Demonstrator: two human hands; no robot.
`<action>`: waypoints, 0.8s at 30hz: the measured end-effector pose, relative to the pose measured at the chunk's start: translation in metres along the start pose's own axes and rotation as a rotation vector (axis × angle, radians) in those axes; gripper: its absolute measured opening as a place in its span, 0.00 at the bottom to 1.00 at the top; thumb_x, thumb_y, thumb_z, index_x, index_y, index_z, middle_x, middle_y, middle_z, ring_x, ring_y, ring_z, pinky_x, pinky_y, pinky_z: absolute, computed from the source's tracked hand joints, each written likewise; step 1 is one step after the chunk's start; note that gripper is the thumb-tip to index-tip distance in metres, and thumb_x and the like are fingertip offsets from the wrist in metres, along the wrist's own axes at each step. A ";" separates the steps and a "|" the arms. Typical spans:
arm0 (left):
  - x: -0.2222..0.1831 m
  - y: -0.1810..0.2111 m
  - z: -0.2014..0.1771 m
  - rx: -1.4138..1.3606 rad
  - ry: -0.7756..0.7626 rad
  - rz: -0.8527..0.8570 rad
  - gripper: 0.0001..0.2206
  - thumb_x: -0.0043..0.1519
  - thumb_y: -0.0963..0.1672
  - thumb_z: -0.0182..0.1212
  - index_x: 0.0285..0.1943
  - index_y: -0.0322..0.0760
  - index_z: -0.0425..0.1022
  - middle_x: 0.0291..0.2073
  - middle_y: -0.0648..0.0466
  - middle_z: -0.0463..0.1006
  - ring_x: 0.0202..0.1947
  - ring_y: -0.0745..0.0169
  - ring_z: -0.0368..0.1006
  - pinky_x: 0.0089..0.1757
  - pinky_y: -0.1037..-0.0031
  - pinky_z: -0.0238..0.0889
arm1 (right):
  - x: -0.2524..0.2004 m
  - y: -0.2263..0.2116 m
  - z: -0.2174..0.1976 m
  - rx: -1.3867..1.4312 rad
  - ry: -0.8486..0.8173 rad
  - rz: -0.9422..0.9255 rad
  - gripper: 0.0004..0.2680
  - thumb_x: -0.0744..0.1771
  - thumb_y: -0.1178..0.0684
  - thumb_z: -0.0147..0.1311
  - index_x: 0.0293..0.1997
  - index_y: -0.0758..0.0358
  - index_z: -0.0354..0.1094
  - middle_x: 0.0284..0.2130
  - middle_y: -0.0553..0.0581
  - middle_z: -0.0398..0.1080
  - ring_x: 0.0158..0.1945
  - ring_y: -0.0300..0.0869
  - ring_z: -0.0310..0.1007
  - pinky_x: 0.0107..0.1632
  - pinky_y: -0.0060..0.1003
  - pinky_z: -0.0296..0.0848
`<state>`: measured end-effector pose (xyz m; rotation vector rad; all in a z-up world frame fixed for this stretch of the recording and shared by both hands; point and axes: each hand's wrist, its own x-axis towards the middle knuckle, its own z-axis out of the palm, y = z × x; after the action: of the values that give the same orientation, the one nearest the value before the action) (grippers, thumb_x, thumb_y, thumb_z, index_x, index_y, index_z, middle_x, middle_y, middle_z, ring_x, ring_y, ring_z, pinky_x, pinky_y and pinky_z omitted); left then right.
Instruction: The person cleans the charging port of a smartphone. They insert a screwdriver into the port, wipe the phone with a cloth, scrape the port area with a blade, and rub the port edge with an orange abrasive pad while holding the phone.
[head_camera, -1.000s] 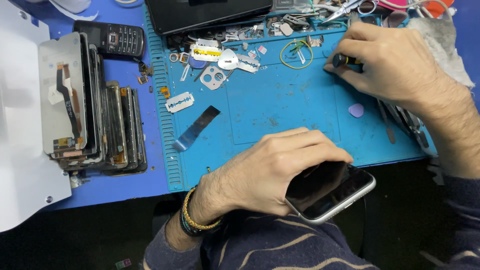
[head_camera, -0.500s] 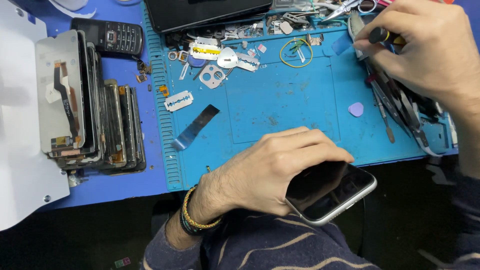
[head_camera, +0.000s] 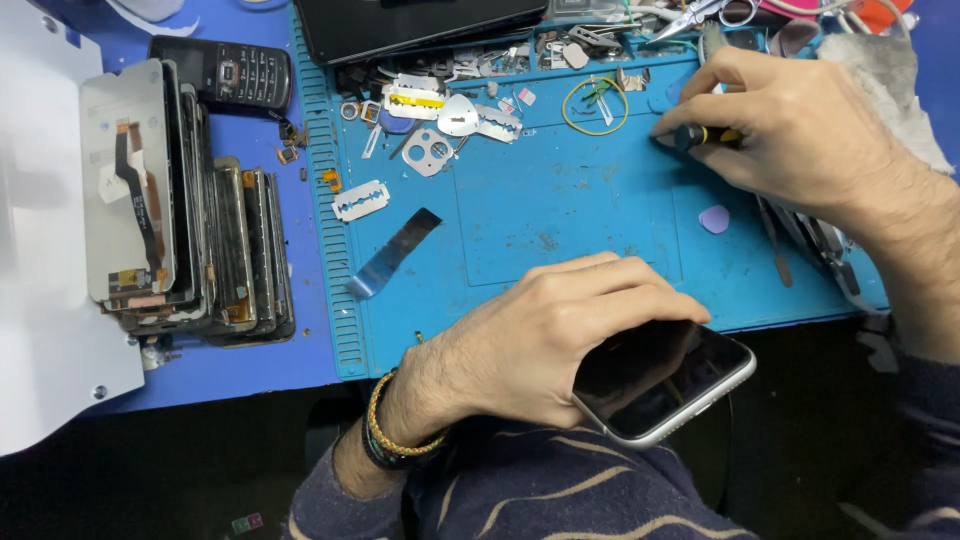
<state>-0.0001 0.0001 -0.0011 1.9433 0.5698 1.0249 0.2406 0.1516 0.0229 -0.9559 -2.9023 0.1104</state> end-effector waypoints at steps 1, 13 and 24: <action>0.000 -0.001 0.000 -0.004 0.006 0.006 0.26 0.58 0.45 0.76 0.63 0.38 0.69 0.52 0.53 0.75 0.53 0.56 0.74 0.57 0.73 0.69 | -0.001 0.000 0.000 -0.008 -0.012 -0.004 0.12 0.61 0.60 0.66 0.47 0.55 0.79 0.41 0.53 0.74 0.33 0.44 0.76 0.34 0.35 0.74; 0.000 0.000 -0.001 -0.001 -0.008 0.005 0.27 0.55 0.44 0.75 0.63 0.38 0.68 0.52 0.53 0.76 0.53 0.55 0.74 0.56 0.72 0.69 | -0.007 0.003 -0.009 -0.099 -0.009 0.039 0.12 0.62 0.62 0.63 0.48 0.54 0.78 0.42 0.51 0.74 0.36 0.44 0.76 0.36 0.36 0.75; 0.000 0.000 0.000 0.009 -0.017 -0.003 0.29 0.52 0.42 0.75 0.63 0.38 0.69 0.52 0.53 0.76 0.53 0.55 0.74 0.56 0.71 0.69 | -0.005 0.000 -0.002 -0.088 -0.076 0.027 0.17 0.59 0.58 0.67 0.51 0.47 0.80 0.43 0.50 0.75 0.31 0.42 0.75 0.33 0.35 0.73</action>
<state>0.0001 0.0003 -0.0010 1.9566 0.5691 1.0047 0.2449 0.1483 0.0242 -1.0269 -2.9865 0.0211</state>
